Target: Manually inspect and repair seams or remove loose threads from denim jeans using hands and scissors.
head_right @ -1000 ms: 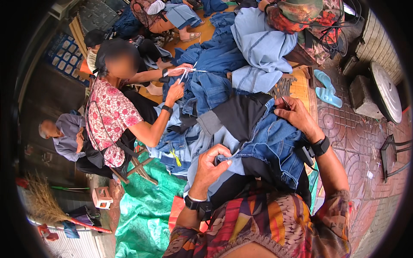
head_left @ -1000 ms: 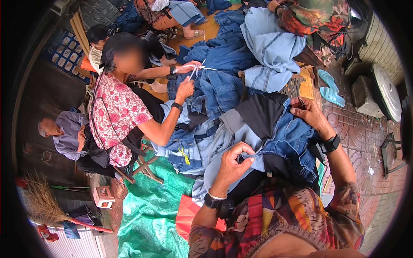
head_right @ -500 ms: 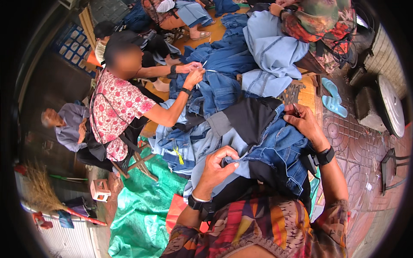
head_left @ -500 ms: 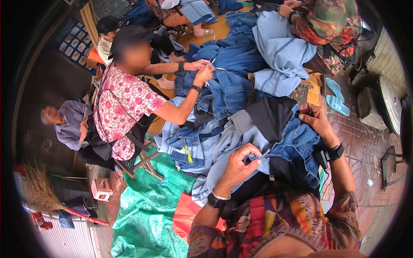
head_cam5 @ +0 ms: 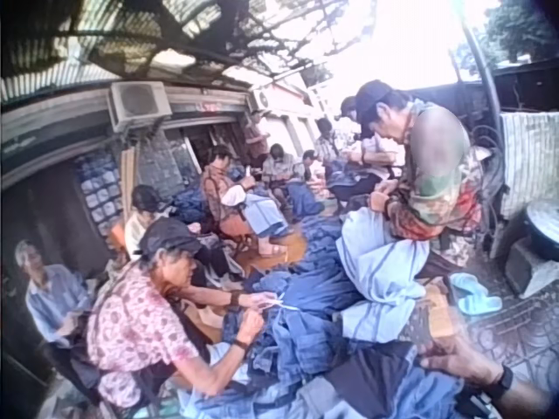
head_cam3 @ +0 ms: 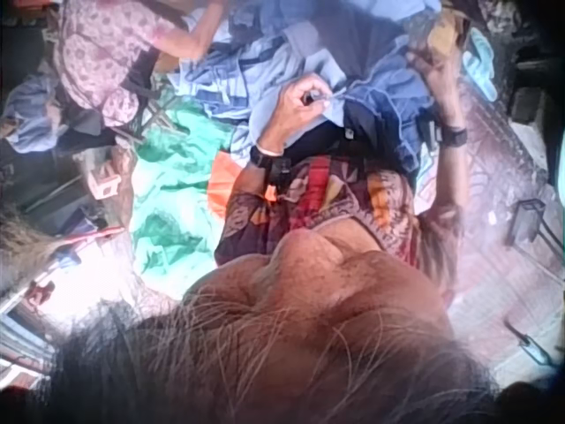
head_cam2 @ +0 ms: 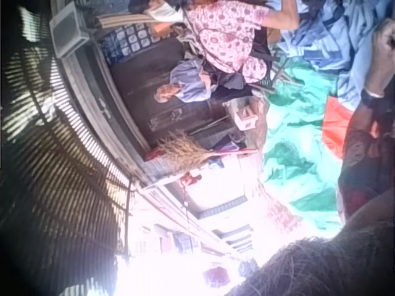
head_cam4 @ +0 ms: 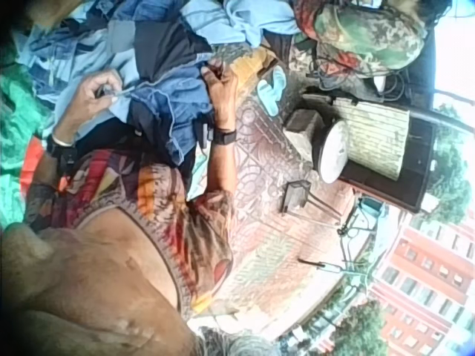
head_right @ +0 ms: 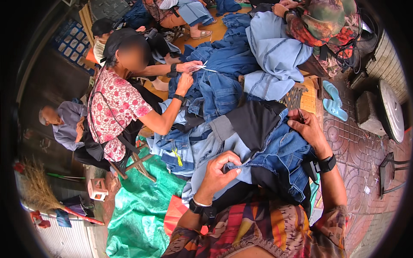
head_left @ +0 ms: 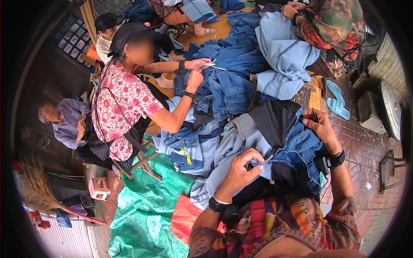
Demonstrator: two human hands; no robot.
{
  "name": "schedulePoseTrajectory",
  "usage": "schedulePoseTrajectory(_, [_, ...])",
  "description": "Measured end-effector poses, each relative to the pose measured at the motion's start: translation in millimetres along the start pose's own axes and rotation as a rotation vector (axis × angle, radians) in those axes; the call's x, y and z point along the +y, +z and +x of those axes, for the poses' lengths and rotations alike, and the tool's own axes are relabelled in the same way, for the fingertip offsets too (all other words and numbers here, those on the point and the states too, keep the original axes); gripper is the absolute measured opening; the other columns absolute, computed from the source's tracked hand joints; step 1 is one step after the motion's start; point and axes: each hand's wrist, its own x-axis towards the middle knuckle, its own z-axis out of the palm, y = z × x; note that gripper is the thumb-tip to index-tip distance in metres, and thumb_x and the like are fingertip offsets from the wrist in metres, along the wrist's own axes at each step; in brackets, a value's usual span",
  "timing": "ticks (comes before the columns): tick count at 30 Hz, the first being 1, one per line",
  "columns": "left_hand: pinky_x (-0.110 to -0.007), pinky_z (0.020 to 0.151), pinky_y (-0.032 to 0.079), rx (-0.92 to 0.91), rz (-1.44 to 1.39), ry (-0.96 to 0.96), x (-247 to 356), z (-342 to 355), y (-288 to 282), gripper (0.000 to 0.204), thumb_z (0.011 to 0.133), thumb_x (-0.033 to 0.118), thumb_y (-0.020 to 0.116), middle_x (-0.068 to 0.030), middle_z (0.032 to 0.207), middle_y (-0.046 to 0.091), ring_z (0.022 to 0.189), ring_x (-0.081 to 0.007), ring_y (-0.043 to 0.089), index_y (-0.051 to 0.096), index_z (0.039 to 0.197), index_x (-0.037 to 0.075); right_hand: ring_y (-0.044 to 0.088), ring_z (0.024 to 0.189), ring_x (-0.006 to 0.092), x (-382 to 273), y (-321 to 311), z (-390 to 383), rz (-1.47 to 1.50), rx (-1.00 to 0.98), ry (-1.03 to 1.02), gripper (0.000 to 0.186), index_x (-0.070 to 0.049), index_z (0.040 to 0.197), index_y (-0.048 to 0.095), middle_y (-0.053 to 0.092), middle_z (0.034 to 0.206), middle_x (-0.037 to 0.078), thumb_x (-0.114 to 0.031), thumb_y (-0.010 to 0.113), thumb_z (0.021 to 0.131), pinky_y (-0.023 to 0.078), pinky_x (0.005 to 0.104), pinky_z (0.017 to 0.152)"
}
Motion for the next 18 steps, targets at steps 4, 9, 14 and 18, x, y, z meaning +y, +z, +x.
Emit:
schedulePoseTrajectory(4, [-0.027,0.070,0.044,-0.005,-0.003,0.003,-1.5,-0.7,-1.2,0.013,0.069,-0.001,0.062,-0.0058,0.079,0.057,0.076,-0.0152,0.056,0.055,0.080,0.001,0.051,0.077,0.0060,-5.2,3.0,-2.6,-0.011,0.013,0.013,0.022,0.002,0.101,0.056,0.057,0.084,-0.001,-0.005,0.062,0.082,0.043,0.0203,0.071])
schedulePoseTrajectory(9, [-0.027,0.070,0.044,-0.005,-0.007,0.019,-2.7,0.1,-1.2,0.014,0.069,0.000,0.063,-0.0063,0.080,0.057,0.076,-0.0164,0.056,0.055,0.080,0.001,0.051,0.076,0.0056,-3.4,3.1,-3.5,0.019,0.016,0.028,0.022,0.002,0.102,0.056,0.056,0.084,-0.001,-0.006,0.062,0.082,0.042,0.0201,0.070])
schedulePoseTrajectory(14, [-0.029,0.072,0.044,-0.024,-0.020,0.011,-4.1,1.0,-3.5,0.016,0.069,-0.002,0.062,-0.0083,0.080,0.057,0.076,-0.0212,0.057,0.055,0.082,0.001,0.049,0.074,0.0034,-6.8,5.6,-3.4,0.000,0.031,0.004,0.020,0.002,0.100,0.057,0.056,0.083,-0.003,-0.007,0.062,0.082,0.041,0.0178,0.069])
schedulePoseTrajectory(18, [-0.028,0.070,0.044,-0.025,-0.023,0.000,-3.7,2.2,-4.8,0.015,0.070,0.002,0.066,-0.0068,0.080,0.057,0.076,-0.0174,0.056,0.056,0.081,0.001,0.049,0.074,0.0038,-7.2,5.0,-2.7,-0.017,0.026,0.016,0.020,0.002,0.100,0.057,0.057,0.083,-0.003,-0.007,0.062,0.082,0.041,0.0181,0.070])
